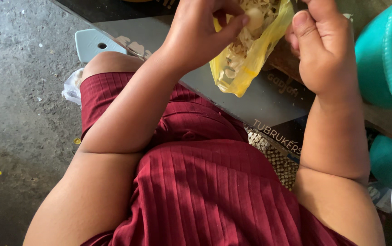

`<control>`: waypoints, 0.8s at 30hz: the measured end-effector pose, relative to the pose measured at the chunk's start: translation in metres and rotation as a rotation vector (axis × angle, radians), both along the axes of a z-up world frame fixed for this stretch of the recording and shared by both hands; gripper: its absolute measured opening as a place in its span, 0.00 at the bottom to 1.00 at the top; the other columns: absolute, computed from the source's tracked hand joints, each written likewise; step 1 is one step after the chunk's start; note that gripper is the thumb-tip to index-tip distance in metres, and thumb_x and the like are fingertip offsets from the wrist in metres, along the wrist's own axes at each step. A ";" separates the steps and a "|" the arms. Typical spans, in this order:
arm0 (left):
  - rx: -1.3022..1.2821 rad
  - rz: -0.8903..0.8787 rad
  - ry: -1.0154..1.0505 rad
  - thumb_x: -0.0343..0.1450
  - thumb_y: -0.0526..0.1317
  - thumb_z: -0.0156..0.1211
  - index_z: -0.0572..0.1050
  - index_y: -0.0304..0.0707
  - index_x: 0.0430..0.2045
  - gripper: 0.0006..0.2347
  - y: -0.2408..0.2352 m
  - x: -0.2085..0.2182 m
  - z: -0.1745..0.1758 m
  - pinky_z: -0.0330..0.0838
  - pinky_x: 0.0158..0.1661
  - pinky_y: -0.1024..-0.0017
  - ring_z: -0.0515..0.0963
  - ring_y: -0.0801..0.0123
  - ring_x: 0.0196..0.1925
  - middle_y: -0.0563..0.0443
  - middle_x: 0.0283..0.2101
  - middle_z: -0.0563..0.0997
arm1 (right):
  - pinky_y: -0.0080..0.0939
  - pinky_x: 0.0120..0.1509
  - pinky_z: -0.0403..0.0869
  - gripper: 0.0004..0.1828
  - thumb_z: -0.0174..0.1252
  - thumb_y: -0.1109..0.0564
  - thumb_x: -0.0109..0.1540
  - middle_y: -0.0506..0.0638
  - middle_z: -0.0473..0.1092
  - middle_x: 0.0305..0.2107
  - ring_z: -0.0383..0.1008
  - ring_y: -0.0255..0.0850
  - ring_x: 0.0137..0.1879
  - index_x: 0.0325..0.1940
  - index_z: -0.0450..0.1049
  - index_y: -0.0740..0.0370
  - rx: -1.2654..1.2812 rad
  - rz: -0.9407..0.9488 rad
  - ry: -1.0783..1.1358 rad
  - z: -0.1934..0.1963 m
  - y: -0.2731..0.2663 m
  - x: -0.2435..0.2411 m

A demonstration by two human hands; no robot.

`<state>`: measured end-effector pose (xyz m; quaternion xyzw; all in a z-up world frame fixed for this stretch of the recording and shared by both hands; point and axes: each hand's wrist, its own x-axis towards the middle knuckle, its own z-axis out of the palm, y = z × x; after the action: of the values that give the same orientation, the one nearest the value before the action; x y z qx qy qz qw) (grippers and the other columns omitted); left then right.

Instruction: The person sits on the floor and peels garlic cloves using a small knife. They pick cloves from a yellow plastic bag, remove the skins, and place the peeled cloves into a teal bowl. The person continues this process throughout the clip.

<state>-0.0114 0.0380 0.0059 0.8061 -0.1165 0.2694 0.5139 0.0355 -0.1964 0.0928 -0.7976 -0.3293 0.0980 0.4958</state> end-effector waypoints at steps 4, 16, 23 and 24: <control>0.202 0.098 -0.014 0.72 0.37 0.75 0.79 0.34 0.33 0.08 0.010 -0.009 0.006 0.75 0.35 0.67 0.82 0.65 0.32 0.50 0.33 0.84 | 0.40 0.42 0.70 0.13 0.47 0.64 0.77 0.54 0.72 0.30 0.73 0.38 0.36 0.65 0.70 0.69 -0.181 0.033 -0.420 0.001 0.002 -0.002; 0.156 0.028 -0.234 0.73 0.31 0.74 0.66 0.36 0.48 0.18 0.019 -0.018 0.025 0.81 0.42 0.72 0.84 0.64 0.42 0.49 0.43 0.77 | 0.44 0.46 0.72 0.13 0.46 0.65 0.79 0.57 0.72 0.31 0.77 0.46 0.42 0.68 0.61 0.68 -0.163 0.046 -0.493 -0.004 0.007 -0.005; 0.251 0.024 -0.252 0.71 0.31 0.73 0.62 0.35 0.44 0.20 0.025 -0.016 0.036 0.78 0.38 0.68 0.81 0.62 0.39 0.48 0.40 0.72 | 0.30 0.38 0.61 0.18 0.43 0.61 0.80 0.46 0.63 0.28 0.59 0.30 0.32 0.75 0.58 0.58 0.052 0.166 0.118 -0.010 0.007 0.002; 0.268 0.037 -0.259 0.71 0.31 0.74 0.62 0.35 0.43 0.20 0.024 -0.014 0.036 0.77 0.37 0.68 0.81 0.61 0.38 0.49 0.39 0.72 | 0.29 0.36 0.60 0.21 0.42 0.62 0.77 0.45 0.64 0.28 0.57 0.28 0.31 0.76 0.58 0.57 0.056 0.169 0.200 -0.010 0.008 0.000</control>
<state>-0.0255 0.0618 0.0414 0.8278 -0.2018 0.3625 0.3775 0.0359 -0.1882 0.0827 -0.7389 -0.3470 0.2094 0.5383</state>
